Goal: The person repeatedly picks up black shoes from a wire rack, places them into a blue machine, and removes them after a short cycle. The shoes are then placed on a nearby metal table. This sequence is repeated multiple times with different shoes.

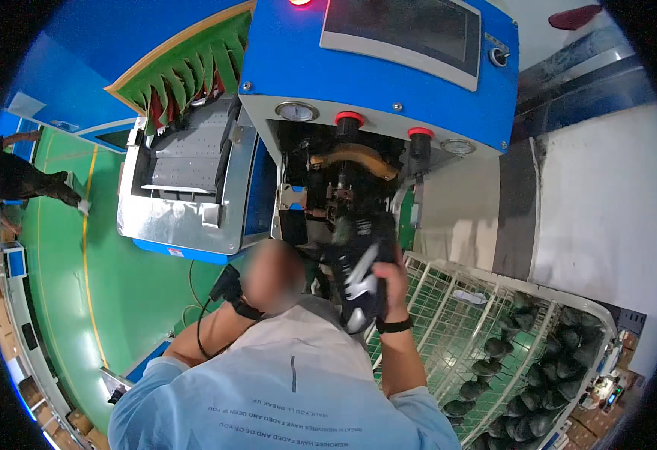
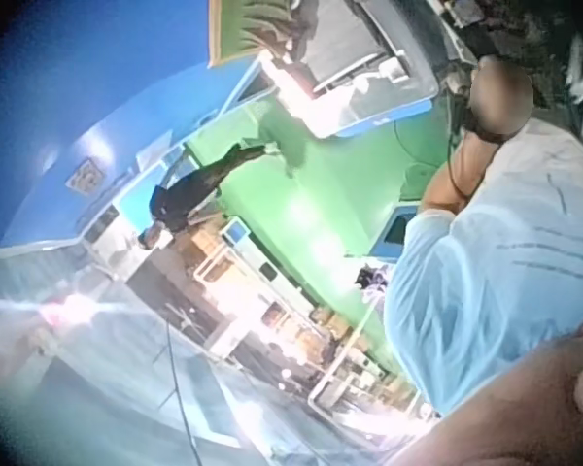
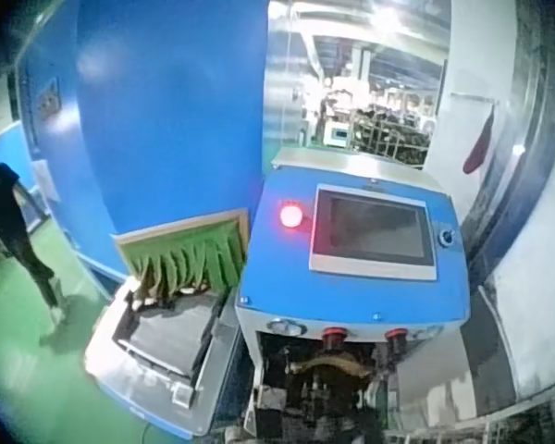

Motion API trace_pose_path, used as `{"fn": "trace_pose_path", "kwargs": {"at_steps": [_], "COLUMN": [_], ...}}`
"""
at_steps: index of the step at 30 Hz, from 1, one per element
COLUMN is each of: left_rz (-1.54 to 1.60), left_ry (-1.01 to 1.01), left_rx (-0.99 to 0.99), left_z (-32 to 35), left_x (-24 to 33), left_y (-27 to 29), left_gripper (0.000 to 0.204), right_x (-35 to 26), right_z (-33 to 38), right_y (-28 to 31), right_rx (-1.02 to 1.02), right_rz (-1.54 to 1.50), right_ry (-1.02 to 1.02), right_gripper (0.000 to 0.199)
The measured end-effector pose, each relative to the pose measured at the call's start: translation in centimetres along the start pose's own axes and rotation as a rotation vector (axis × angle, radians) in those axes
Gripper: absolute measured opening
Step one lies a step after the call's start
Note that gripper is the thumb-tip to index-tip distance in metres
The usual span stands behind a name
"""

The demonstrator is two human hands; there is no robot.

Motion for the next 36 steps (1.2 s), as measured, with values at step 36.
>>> {"fn": "trace_pose_path", "kwargs": {"at_steps": [36], "left_rz": [-0.879], "left_ry": [-0.21], "left_rx": [-0.207], "left_z": [-12.8], "left_x": [-5.4], "left_y": [5.6], "left_gripper": [0.044], "right_x": [-2.4], "right_z": [-4.1], "right_y": [-17.1], "right_rx": [0.475], "right_rz": [2.091], "right_ry": [1.161], "right_gripper": [0.092]}}
Point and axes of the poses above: each hand's wrist, its own z-axis away from the middle knuckle, its own y-axis out of the back of the hand, x = y × z, the point moved 5 cm from there along -z, towards the middle knuckle, and after that the axes turned 8 degrees about -x, right-handed, at the moved point
